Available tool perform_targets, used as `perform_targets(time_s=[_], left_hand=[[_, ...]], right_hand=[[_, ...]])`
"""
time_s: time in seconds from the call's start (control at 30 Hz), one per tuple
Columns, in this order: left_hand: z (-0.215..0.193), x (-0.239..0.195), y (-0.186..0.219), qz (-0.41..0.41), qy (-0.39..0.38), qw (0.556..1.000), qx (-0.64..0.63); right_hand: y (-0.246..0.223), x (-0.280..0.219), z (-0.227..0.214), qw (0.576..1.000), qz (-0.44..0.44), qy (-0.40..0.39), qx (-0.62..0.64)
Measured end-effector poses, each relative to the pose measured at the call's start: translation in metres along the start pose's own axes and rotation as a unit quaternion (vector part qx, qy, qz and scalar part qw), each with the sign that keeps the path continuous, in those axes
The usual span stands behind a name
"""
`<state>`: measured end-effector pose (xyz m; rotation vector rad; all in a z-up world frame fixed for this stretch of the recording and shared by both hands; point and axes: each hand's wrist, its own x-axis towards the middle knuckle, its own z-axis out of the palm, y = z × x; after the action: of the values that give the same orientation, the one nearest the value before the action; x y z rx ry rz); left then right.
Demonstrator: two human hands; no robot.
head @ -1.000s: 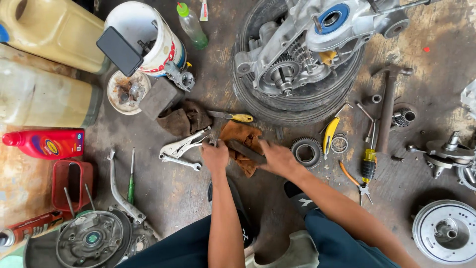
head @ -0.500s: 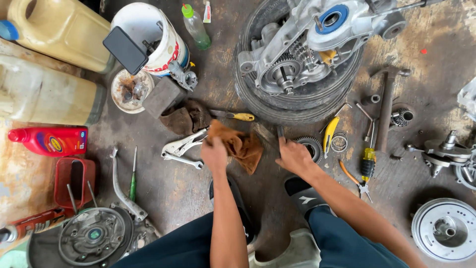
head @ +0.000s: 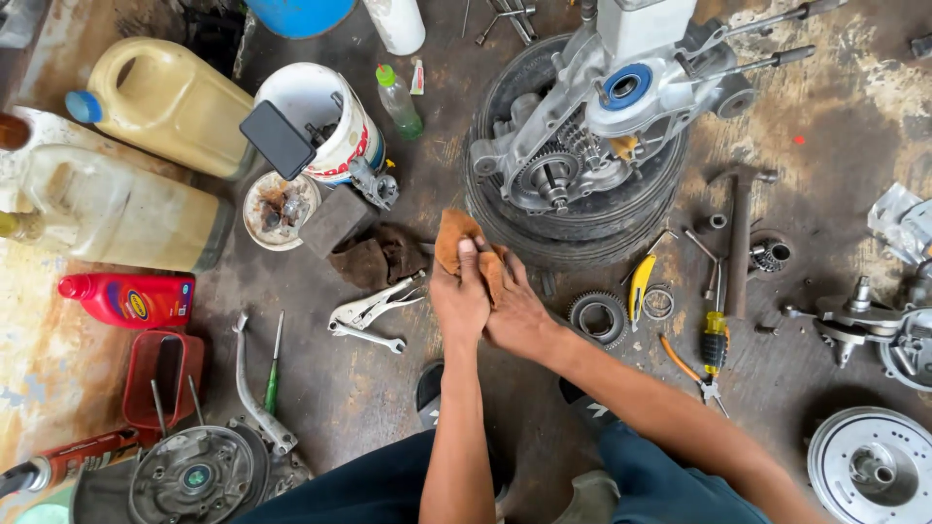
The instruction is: The person sits on the workshop floor and cleans a toothed gear using a wire brush, then wipes it with a cloth. They align the gear onto the shaft of a motorcycle engine crankcase assembly and press it into place, working the gear with both hands.
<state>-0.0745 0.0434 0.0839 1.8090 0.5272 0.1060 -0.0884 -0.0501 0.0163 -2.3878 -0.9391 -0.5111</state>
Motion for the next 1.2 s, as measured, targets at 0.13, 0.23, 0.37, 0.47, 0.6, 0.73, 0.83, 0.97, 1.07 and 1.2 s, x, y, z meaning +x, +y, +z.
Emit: perform_targets(time_s=[0.13, 0.23, 0.37, 0.47, 0.6, 0.73, 0.83, 0.97, 1.07, 1.2], left_hand=[[0.005, 0.009, -0.049, -0.033, 0.034, 0.998, -0.041], [0.004, 0.016, -0.074, -0.052, 0.018, 0.996, -0.076], [0.001, 0.027, -0.065, -0.172, 0.004, 0.983, -0.057], [-0.005, 0.031, -0.093, -0.208, 0.002, 0.974, -0.094], [-0.006, 0.025, -0.058, -0.283, -0.025, 0.914, -0.289], [-0.017, 0.010, -0.026, -0.278, -0.109, 0.925, -0.235], [-0.023, 0.005, -0.011, -0.228, -0.216, 0.938, 0.147], [-0.027, 0.002, -0.004, -0.125, -0.240, 0.945, 0.185], [-0.025, 0.010, -0.035, -0.039, -0.210, 0.960, 0.184], [-0.017, 0.014, -0.071, 0.003, -0.107, 0.977, 0.187]], right_hand=[[0.008, -0.006, 0.010, 0.995, -0.060, 0.033, 0.078], [0.016, -0.024, 0.017, 0.983, -0.017, -0.053, 0.177], [0.022, -0.031, 0.021, 0.950, -0.001, -0.031, 0.310], [0.018, -0.025, 0.008, 0.934, 0.045, 0.035, 0.352], [0.007, -0.008, 0.012, 0.970, 0.079, 0.020, 0.228], [0.026, -0.018, 0.050, 0.988, 0.108, 0.056, 0.095], [0.035, -0.022, 0.060, 0.985, 0.106, 0.105, 0.082], [0.029, -0.017, 0.052, 0.974, 0.139, 0.124, 0.132], [0.018, -0.016, 0.047, 0.963, 0.181, 0.108, 0.169], [0.006, -0.011, 0.037, 0.945, 0.236, 0.067, 0.215]])
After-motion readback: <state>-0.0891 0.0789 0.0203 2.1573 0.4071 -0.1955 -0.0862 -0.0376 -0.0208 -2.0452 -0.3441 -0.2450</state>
